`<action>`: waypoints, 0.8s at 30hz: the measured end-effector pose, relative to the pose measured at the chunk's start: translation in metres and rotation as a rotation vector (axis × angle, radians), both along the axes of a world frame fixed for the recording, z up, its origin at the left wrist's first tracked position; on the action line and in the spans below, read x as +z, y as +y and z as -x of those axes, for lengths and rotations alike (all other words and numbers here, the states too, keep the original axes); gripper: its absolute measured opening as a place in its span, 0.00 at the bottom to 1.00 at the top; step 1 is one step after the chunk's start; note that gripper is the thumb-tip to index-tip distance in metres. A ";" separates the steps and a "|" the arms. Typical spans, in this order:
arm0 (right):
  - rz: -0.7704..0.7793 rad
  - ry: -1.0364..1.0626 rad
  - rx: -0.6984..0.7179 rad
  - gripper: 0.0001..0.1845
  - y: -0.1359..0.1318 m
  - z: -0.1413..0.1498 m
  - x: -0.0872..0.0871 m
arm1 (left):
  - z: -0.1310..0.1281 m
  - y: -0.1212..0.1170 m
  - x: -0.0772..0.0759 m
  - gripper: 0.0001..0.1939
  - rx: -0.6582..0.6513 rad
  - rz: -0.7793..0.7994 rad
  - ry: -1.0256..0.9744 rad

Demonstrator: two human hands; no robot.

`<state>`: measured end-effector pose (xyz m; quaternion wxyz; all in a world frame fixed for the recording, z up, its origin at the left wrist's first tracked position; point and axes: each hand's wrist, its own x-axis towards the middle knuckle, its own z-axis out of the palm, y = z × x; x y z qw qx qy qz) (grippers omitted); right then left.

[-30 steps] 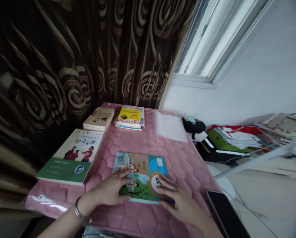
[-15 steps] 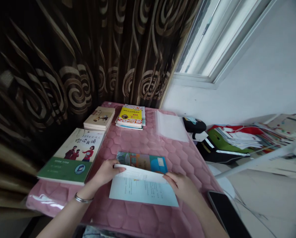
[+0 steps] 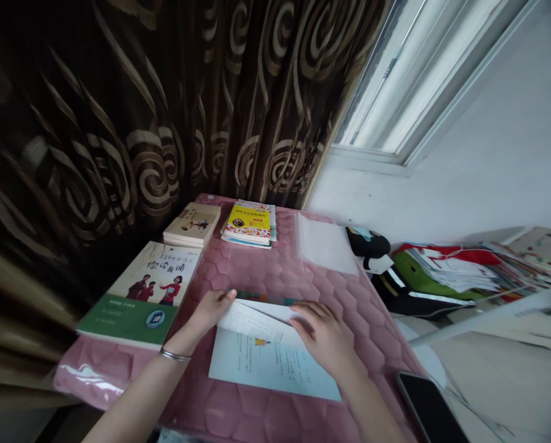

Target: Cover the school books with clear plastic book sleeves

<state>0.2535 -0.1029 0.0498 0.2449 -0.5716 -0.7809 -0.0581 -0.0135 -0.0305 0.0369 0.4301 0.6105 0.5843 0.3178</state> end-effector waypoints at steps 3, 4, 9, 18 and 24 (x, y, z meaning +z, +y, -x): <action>0.018 -0.037 -0.006 0.12 -0.001 -0.004 -0.003 | 0.000 -0.003 0.002 0.26 -0.003 0.010 -0.041; 0.027 -0.046 -0.003 0.12 -0.001 -0.006 -0.004 | 0.000 -0.003 0.003 0.27 -0.006 0.027 -0.046; 0.094 -0.047 -0.005 0.15 -0.003 -0.006 -0.002 | 0.003 0.000 0.000 0.30 -0.041 0.104 -0.112; 0.092 -0.127 -0.053 0.17 -0.001 -0.008 -0.008 | 0.017 -0.007 0.005 0.23 -0.220 0.046 -0.096; 0.041 -0.178 0.070 0.22 0.008 0.025 -0.003 | 0.005 0.006 -0.008 0.17 -0.020 0.012 -0.107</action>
